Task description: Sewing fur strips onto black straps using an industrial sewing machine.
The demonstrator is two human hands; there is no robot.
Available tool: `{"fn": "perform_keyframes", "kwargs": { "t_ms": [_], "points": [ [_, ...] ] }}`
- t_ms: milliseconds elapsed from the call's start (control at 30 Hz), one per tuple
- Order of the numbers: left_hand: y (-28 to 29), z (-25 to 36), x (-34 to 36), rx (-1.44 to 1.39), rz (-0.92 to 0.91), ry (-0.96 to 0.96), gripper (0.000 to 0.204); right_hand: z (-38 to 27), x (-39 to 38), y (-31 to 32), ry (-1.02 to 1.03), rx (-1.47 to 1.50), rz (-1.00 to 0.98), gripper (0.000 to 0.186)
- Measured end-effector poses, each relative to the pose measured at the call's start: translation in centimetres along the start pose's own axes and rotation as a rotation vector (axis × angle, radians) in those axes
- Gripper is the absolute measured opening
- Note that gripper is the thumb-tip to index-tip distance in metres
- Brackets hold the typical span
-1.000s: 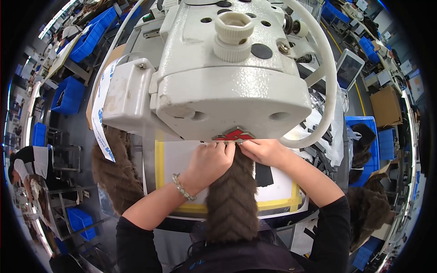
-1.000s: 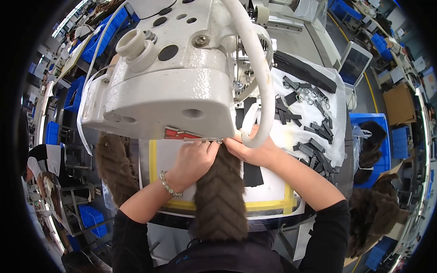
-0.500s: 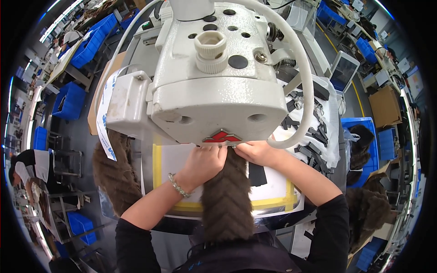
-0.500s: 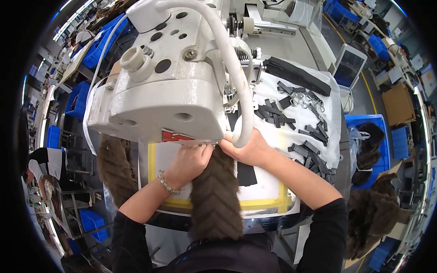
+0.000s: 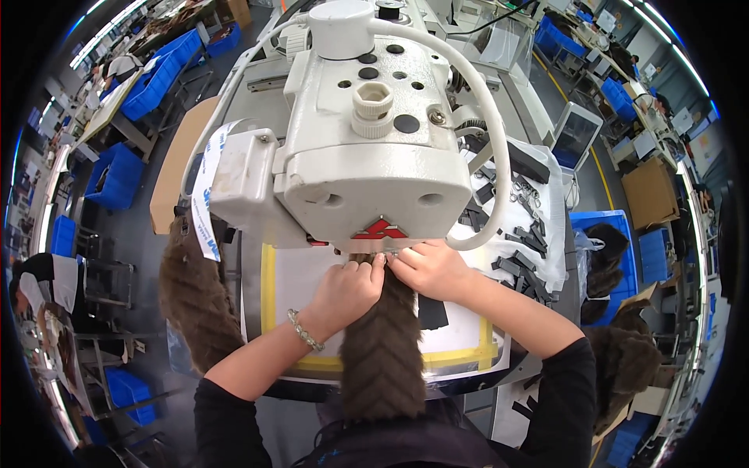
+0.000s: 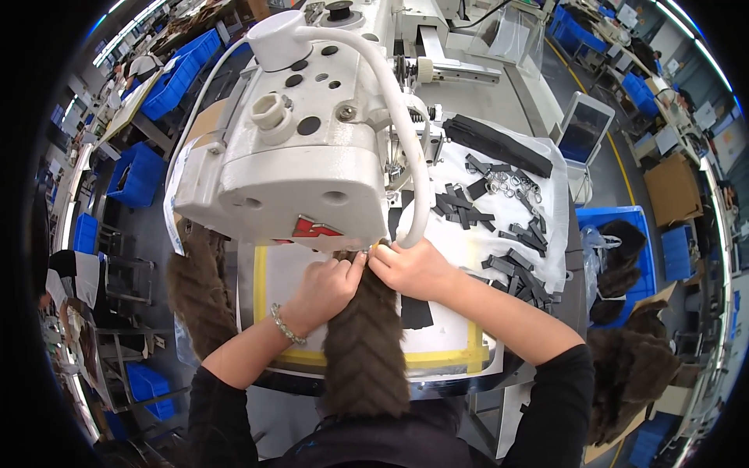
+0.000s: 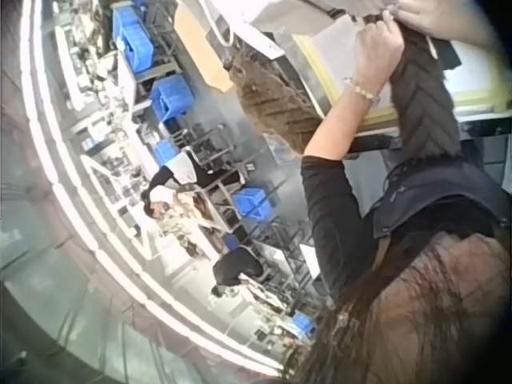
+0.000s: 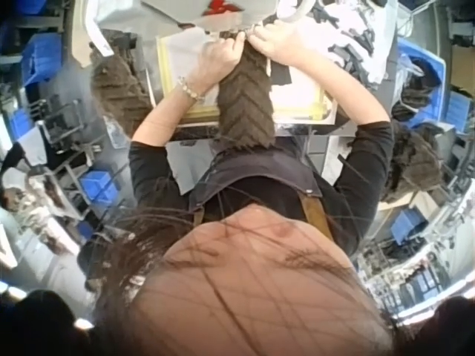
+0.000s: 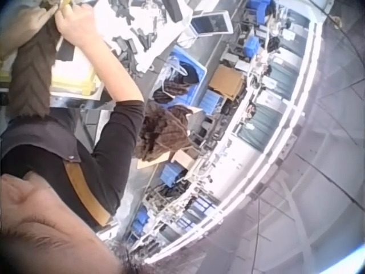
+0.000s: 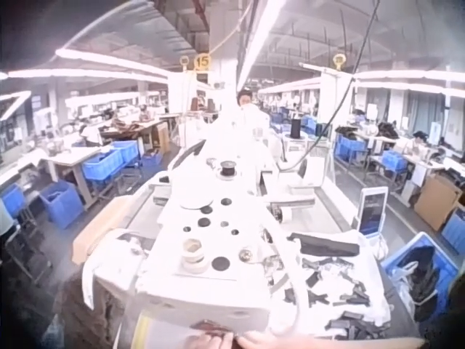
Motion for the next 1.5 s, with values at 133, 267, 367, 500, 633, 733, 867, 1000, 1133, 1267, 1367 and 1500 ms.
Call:
{"fn": "perform_keyframes", "kwargs": {
  "t_ms": [133,267,367,500,633,733,867,1000,1133,1267,1367,1500],
  "points": [
    [0.7,-0.3,-0.3,-0.069,0.003,0.055,0.036,-1.2,0.5,2.1,-0.186,0.003,-0.176,0.013],
    [3.6,-2.0,-2.4,-0.352,0.064,0.173,0.041,-2.7,-1.1,6.9,-0.405,0.243,-0.140,0.009],
    [3.9,-4.3,-6.3,-0.837,-0.133,0.578,0.037,-2.3,-4.2,8.2,-0.628,0.465,-0.395,0.014],
    [3.8,-3.9,-9.8,-1.290,-0.151,0.903,0.046,-3.7,-8.5,7.6,-0.951,0.889,-0.732,0.021],
    [3.4,-0.2,-10.1,-1.862,-0.153,0.987,0.081,-6.7,-9.7,6.9,-1.043,1.206,-0.715,0.033],
    [2.5,3.0,-10.8,-1.851,-0.576,1.050,0.081,-8.2,-10.0,6.2,-1.091,1.362,-0.752,0.039],
    [2.3,4.1,-10.2,-1.887,-0.326,0.876,0.082,-8.3,-9.5,6.0,-1.003,1.363,-0.787,0.041],
    [2.8,6.3,-11.6,-2.021,-0.406,0.640,0.077,-8.7,-9.3,5.4,-1.039,1.270,-0.827,0.047],
    [3.4,6.1,-11.2,-1.819,-0.519,0.351,0.068,-9.6,-6.3,4.8,-1.009,1.546,-0.088,0.052],
    [5.3,4.3,-9.4,-1.407,-0.461,0.156,0.069,-10.3,-6.4,2.5,-1.145,1.811,-0.135,0.054],
    [4.5,1.7,-9.1,-1.615,-0.393,0.765,0.066,-10.4,-6.3,2.7,-1.073,1.766,-0.154,0.049],
    [5.2,1.0,-6.8,-1.828,0.156,0.807,0.060,-11.0,-7.2,2.9,-1.013,1.583,-0.619,0.040]
  ]
}}
Point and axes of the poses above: each hand's wrist, its own x-axis towards the middle knuckle, its own y-axis out of the back of the hand, z = x × y, the point moved 6 cm from there along x, towards the middle knuckle, and after that the axes turned 5 degrees about -y, right-handed, at the moved point
